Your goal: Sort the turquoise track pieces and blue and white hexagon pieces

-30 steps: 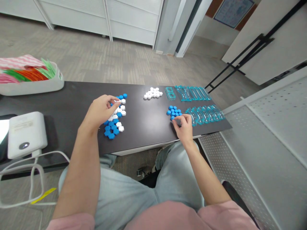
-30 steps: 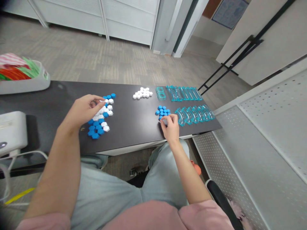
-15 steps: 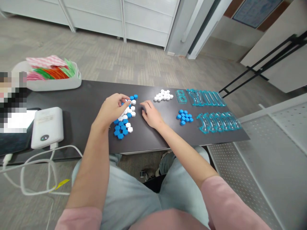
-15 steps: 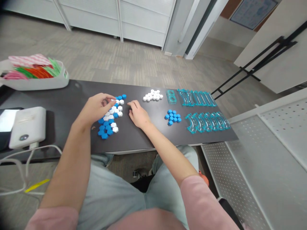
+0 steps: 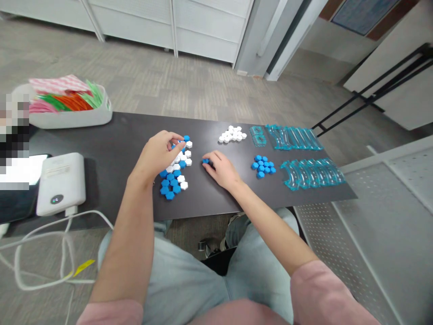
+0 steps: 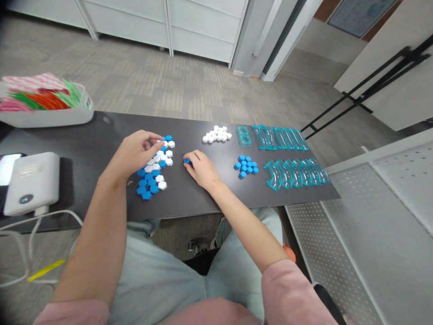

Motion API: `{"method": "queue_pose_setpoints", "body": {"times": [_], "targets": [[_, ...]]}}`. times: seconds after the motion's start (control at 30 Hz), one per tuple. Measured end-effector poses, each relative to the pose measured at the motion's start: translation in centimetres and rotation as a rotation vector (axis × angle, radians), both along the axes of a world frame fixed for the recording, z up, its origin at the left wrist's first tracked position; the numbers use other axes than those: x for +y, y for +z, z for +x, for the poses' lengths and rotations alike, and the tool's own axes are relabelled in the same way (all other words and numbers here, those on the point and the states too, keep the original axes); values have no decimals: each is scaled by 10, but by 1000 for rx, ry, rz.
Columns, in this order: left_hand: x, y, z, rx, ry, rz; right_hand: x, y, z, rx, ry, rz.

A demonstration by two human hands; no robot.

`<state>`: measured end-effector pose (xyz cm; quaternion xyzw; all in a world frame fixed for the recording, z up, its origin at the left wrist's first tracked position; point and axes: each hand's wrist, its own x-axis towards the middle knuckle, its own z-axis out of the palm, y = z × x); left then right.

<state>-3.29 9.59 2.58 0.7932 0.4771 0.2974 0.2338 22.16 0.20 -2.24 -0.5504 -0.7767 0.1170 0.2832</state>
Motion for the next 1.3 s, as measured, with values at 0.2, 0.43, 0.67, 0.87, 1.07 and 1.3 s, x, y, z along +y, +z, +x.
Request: {"method": "queue_pose_setpoints", "body": {"times": [0.2, 0.43, 0.67, 0.87, 1.07, 1.3], "targets": [[-1, -4, 4, 11, -4, 10, -114, 1, 59, 106, -104, 61], [-2, -11, 7, 26, -8, 17, -154, -8, 123, 108, -589, 170], [-2, -14, 4, 28, 16, 6, -140, -16, 126, 145, -637, 261], [-1, -11, -1, 28, 15, 21, -143, -15, 122, 83, -630, 291], [1, -6, -1, 38, 49, 11, -142, -9, 93, 52, -514, 200], [3, -9, -6, 68, 189, -21, -60, -2, 27, -35, -76, -26]]}}
